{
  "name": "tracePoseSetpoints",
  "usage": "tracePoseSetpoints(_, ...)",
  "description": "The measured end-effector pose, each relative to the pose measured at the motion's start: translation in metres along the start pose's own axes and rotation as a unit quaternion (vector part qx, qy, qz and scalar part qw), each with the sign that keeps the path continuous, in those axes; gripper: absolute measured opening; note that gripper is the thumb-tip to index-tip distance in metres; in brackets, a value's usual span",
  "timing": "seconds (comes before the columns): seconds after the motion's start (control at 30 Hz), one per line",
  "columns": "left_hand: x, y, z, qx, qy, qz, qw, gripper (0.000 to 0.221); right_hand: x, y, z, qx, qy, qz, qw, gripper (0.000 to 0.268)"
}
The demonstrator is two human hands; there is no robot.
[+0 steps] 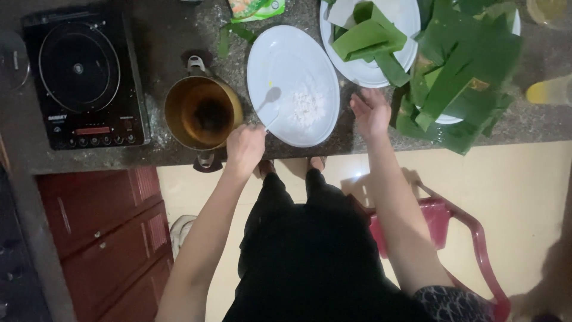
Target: Preparing and mixing ingredients for a recipe, including scooping flour into a pot and handling banana leaves.
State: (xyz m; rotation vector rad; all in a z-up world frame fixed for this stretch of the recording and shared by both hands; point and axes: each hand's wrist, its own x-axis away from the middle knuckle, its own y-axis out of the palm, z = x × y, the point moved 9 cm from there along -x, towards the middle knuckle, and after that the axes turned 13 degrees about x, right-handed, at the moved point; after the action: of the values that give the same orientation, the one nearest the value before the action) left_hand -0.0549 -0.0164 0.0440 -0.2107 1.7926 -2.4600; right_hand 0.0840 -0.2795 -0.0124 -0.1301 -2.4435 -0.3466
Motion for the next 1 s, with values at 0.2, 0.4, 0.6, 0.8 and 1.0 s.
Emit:
tracePoseSetpoints(0.2, 0.003, 0.014, 0.001, 0.031, -0.007, -0.026, 0.999, 0.014, 0.024, 0.01, 0.047, 0.341, -0.02, -0.032, 0.939, 0.039)
tracePoseSetpoints(0.4, 0.005, 0.011, 0.001, 0.071, -0.043, -0.053, 0.995, 0.015, 0.01, -0.007, 0.103, 0.364, -0.007, -0.039, 0.931, 0.037)
tracePoseSetpoints(0.6, 0.01, 0.017, -0.005, 0.075, -0.064, -0.096, 0.991, 0.018, 0.02, -0.012, 0.098, 0.342, -0.001, -0.011, 0.94, 0.028)
tracePoseSetpoints(0.8, 0.007, 0.029, -0.002, 0.068, -0.01, -0.115, 0.991, 0.02, 0.011, -0.033, 0.102, 0.357, -0.018, 0.027, 0.934, 0.021)
tracePoseSetpoints(1.0, -0.001, 0.012, 0.0, 0.052, 0.011, -0.144, 0.988, 0.019, 0.032, -0.023, 0.095, 0.381, -0.025, 0.007, 0.924, 0.027)
